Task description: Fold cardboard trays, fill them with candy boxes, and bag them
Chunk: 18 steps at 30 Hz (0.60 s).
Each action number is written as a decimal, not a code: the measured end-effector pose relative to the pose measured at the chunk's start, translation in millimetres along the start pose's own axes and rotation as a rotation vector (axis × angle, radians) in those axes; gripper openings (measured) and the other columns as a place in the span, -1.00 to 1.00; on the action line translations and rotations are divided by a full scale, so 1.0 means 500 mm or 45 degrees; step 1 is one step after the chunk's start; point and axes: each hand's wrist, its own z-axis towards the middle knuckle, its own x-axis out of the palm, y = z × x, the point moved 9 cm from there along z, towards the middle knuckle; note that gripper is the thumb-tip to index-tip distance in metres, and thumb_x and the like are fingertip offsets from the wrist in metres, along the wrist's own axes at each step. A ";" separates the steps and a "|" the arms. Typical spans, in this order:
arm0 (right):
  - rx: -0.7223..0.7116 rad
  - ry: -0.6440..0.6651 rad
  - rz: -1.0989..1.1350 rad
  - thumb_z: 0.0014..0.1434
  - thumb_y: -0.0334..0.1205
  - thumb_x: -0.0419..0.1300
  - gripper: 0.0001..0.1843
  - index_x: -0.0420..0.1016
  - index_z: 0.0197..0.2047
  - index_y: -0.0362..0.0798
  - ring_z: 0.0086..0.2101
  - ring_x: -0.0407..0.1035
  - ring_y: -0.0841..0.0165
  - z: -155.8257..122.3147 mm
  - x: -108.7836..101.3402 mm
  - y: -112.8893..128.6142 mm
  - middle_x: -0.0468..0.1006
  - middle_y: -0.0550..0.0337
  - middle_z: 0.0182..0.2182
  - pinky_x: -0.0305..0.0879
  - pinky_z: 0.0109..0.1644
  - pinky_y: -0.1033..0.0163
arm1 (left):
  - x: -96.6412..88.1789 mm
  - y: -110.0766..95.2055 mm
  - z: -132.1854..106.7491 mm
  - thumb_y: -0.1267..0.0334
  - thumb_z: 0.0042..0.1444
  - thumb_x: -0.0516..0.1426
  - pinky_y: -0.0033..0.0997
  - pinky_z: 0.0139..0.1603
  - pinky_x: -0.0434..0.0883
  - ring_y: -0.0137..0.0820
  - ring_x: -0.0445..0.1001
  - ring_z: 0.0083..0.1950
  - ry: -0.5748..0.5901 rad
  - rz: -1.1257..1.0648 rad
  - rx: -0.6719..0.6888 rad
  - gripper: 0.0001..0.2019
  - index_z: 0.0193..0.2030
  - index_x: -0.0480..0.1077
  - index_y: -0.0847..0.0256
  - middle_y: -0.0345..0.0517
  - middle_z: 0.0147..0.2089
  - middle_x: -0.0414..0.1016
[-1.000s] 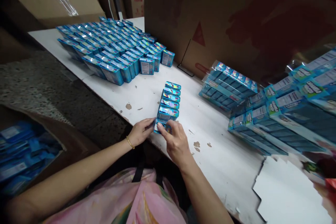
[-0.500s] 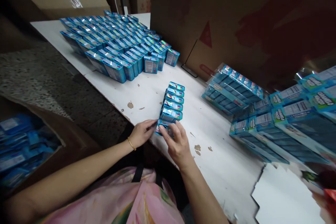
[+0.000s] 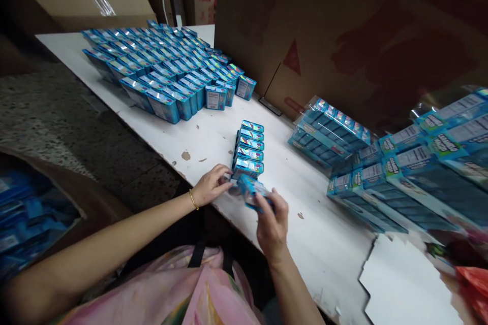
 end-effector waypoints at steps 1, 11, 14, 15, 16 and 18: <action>0.089 -0.097 -0.010 0.08 -0.42 0.09 -0.44 0.15 0.14 0.14 -0.04 0.21 0.20 0.000 -0.026 -0.016 0.24 0.05 -0.09 0.24 -0.01 -0.06 | 0.004 -0.004 -0.003 0.15 0.04 0.06 -0.39 -0.21 0.37 -0.47 0.34 -0.32 -0.005 0.033 0.006 -0.72 -0.10 0.30 0.17 -0.10 -0.14 0.25; 0.251 0.011 0.237 0.08 -0.34 0.10 -0.52 0.19 0.10 0.06 -0.06 0.21 0.25 0.023 0.001 -0.043 0.24 0.05 -0.10 0.26 -0.04 0.06 | 0.015 0.005 -0.031 0.40 0.05 0.02 -0.45 -0.24 0.37 -0.48 0.35 -0.27 -0.029 0.304 0.090 -0.83 -0.29 0.41 0.17 -0.09 -0.07 0.19; 0.107 0.155 0.239 0.11 -0.38 0.06 -0.47 0.10 0.15 0.04 -0.03 0.18 0.25 0.036 0.050 -0.006 0.22 0.01 -0.06 0.25 -0.01 0.06 | -0.003 0.010 -0.053 0.44 0.04 0.02 -0.47 -0.23 0.37 -0.49 0.36 -0.25 -0.077 0.295 0.147 -0.82 -0.29 0.41 0.18 -0.10 -0.08 0.24; 0.041 0.211 0.206 0.11 -0.40 0.04 -0.45 0.06 0.17 0.02 -0.02 0.18 0.25 0.041 0.063 0.007 0.22 0.00 -0.05 0.24 0.01 0.05 | -0.008 0.012 -0.060 0.44 0.05 0.02 -0.47 -0.22 0.37 -0.48 0.37 -0.23 -0.114 0.293 0.158 -0.82 -0.28 0.41 0.18 -0.10 -0.10 0.26; -0.029 0.261 0.170 0.12 -0.41 0.03 -0.44 0.04 0.19 0.02 -0.02 0.18 0.24 0.046 0.073 0.020 0.23 -0.01 -0.04 0.23 0.02 0.03 | -0.013 0.014 -0.067 0.43 0.06 0.02 -0.48 -0.21 0.38 -0.46 0.38 -0.20 -0.160 0.287 0.166 -0.83 -0.27 0.41 0.18 -0.09 -0.11 0.29; -0.139 0.332 0.127 0.13 -0.42 -0.01 -0.44 0.02 0.20 0.02 -0.03 0.18 0.23 0.053 0.082 0.036 0.25 -0.02 -0.05 0.22 0.01 0.00 | -0.021 0.018 -0.080 0.40 0.08 0.03 -0.49 -0.18 0.38 -0.45 0.40 -0.16 -0.268 0.252 0.180 -0.82 -0.23 0.41 0.17 -0.09 -0.13 0.35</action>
